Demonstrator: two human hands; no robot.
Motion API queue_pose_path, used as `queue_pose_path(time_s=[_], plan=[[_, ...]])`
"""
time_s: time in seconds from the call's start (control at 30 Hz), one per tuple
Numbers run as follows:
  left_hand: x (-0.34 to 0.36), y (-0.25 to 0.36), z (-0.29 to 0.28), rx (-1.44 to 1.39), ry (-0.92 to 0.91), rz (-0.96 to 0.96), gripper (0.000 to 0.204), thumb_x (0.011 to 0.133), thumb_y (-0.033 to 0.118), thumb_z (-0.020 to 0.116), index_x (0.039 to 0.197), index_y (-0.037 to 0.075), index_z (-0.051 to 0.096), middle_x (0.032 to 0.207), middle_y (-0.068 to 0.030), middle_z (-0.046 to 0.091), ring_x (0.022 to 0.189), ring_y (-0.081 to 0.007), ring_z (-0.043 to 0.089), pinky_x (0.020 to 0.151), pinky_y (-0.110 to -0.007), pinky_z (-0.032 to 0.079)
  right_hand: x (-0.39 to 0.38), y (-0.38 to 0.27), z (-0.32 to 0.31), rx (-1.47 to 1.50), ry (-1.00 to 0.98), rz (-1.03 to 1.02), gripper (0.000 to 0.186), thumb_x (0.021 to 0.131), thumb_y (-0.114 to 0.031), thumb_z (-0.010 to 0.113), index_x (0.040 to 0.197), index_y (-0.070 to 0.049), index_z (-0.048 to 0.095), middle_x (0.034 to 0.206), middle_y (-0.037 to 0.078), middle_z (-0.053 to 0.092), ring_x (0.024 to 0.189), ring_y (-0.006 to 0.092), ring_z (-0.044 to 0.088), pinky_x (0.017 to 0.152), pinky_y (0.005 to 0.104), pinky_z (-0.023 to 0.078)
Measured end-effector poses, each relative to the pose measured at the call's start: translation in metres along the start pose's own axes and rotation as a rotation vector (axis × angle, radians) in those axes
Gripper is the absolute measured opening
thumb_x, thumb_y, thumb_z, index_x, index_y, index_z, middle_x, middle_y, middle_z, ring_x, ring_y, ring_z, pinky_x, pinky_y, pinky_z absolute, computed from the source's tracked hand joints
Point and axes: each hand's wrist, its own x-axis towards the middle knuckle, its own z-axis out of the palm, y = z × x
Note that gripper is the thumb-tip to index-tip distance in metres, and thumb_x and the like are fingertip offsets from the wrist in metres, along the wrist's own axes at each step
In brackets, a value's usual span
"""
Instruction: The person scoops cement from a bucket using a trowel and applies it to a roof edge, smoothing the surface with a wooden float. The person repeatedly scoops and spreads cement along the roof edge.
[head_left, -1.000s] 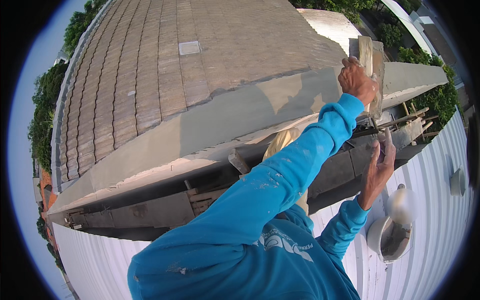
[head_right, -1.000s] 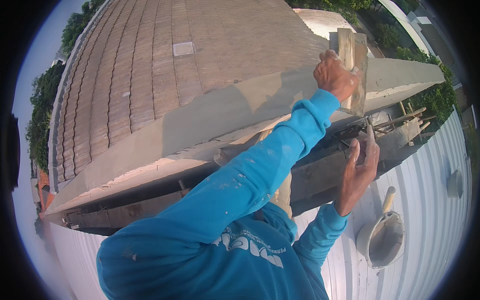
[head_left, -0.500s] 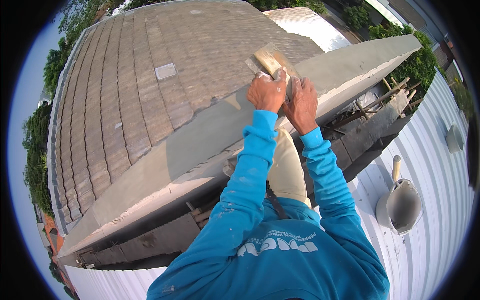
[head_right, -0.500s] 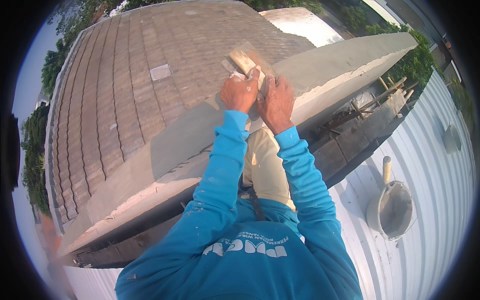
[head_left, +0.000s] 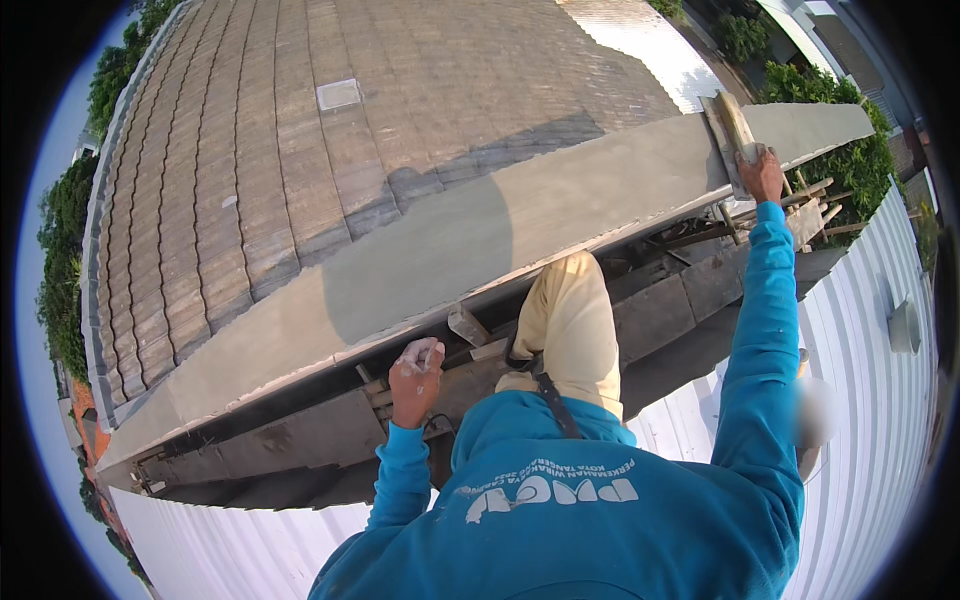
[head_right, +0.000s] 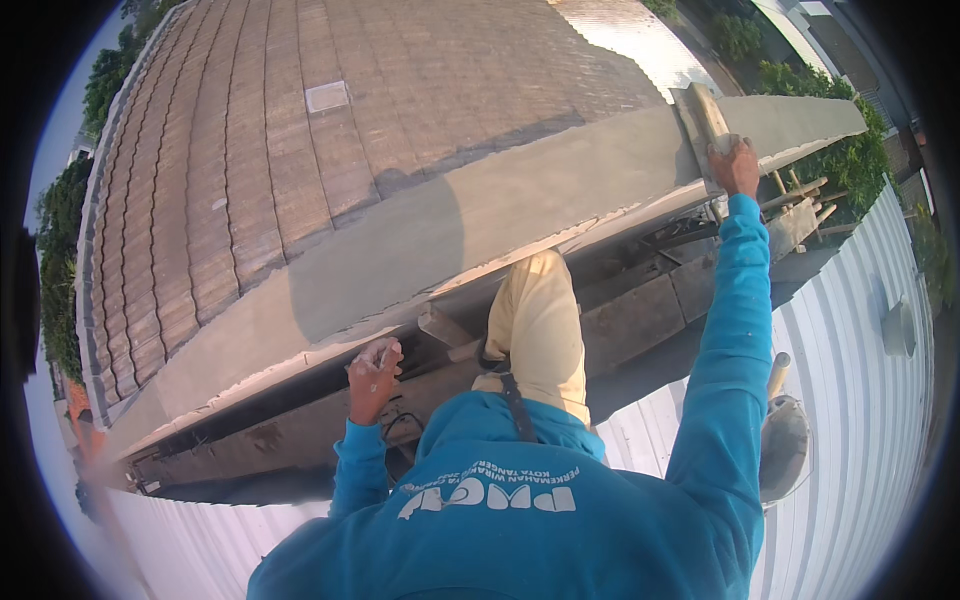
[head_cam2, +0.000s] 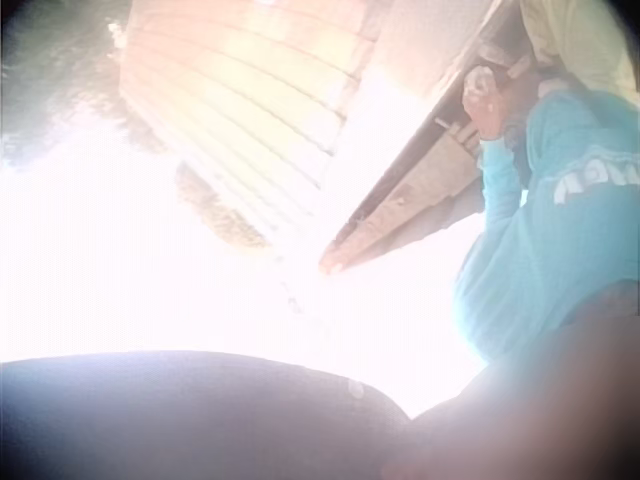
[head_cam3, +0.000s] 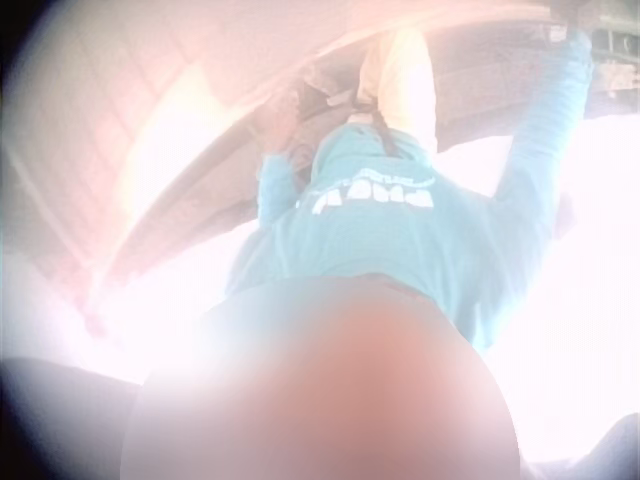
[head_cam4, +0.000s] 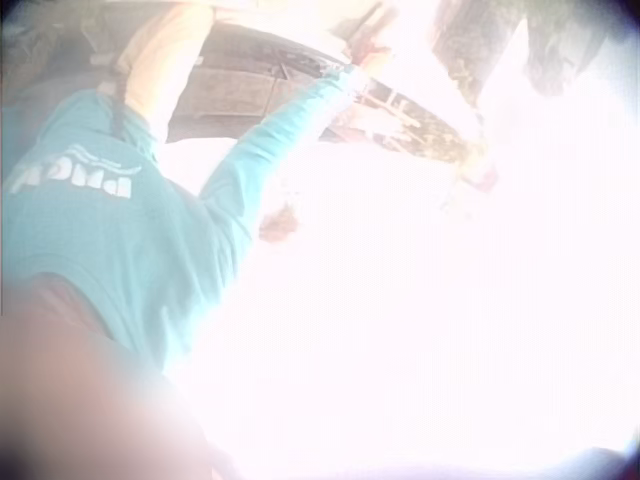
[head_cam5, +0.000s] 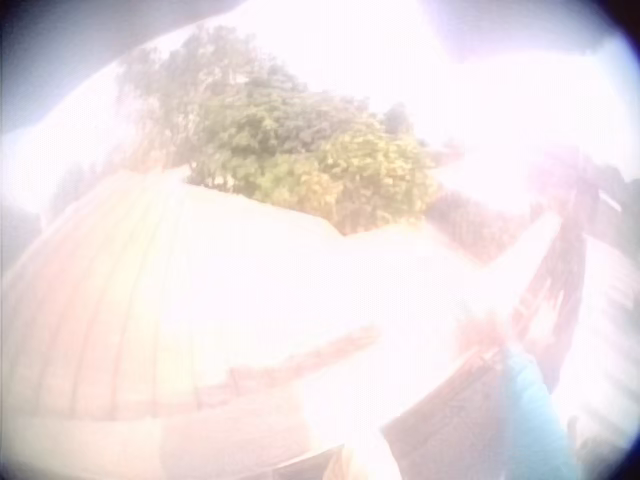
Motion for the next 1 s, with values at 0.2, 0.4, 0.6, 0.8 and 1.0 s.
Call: queue_pose_path(time_s=[0.2, 0.4, 0.6, 0.8, 1.0], plan=[[0.019, -0.07, -0.01, -0.693, 0.175, -0.207, 0.075, 0.096, 0.026, 0.062, 0.147, -0.014, 0.024, 0.134, -0.0227, 0.052, 0.118, -0.0361, 0.059, 0.093, -0.042, 0.055, -0.029, -0.064, -0.016, 0.191, -0.155, -0.125, 0.054, 0.084, -0.04, 0.071, 0.11, 0.007, 0.065, 0.102, 0.033, 0.065, 0.094, 0.0466, 0.064, 0.085, 0.0474, 0.052], [0.039, -0.059, -0.017, -0.846, 0.171, -0.12, 0.056, 0.097, 0.014, 0.054, 0.141, -0.014, 0.031, 0.134, -0.0225, 0.049, 0.129, -0.0396, 0.05, 0.105, -0.047, 0.048, -0.123, -0.184, -0.023, 0.335, 0.016, -0.394, 0.049, 0.083, -0.035, 0.072, 0.103, 0.009, 0.063, 0.098, 0.034, 0.065, 0.107, 0.0464, 0.058, 0.092, 0.0481, 0.048], [0.047, -0.08, -0.016, -0.937, 0.166, -0.093, 0.041, 0.096, 0.011, 0.054, 0.13, -0.01, 0.045, 0.126, -0.0168, 0.054, 0.123, -0.0352, 0.055, 0.102, -0.046, 0.05, -0.218, -0.353, -0.082, 0.659, -0.153, -0.472, 0.049, 0.077, -0.025, 0.074, 0.111, 0.006, 0.059, 0.11, 0.022, 0.057, 0.102, 0.0385, 0.059, 0.086, 0.0462, 0.051], [0.04, -0.066, -0.018, -0.925, 0.218, -0.138, 0.05, 0.095, 0.009, 0.054, 0.137, -0.013, 0.037, 0.115, -0.014, 0.055, 0.125, -0.0363, 0.054, 0.103, -0.047, 0.049, -0.27, -0.419, -0.108, 0.662, -0.396, -0.629, 0.051, 0.076, -0.023, 0.073, 0.115, 0.007, 0.059, 0.121, 0.022, 0.053, 0.113, 0.0368, 0.054, 0.092, 0.0433, 0.051], [0.039, -0.069, -0.027, -0.92, 0.293, -0.153, 0.057, 0.095, 0.007, 0.051, 0.141, -0.016, 0.028, 0.115, -0.0155, 0.053, 0.127, -0.0396, 0.051, 0.106, -0.048, 0.048, -0.203, -0.326, -0.077, 0.566, -0.156, -0.422, 0.053, 0.074, -0.021, 0.075, 0.117, 0.006, 0.058, 0.118, 0.02, 0.055, 0.112, 0.0357, 0.054, 0.093, 0.0438, 0.05]])
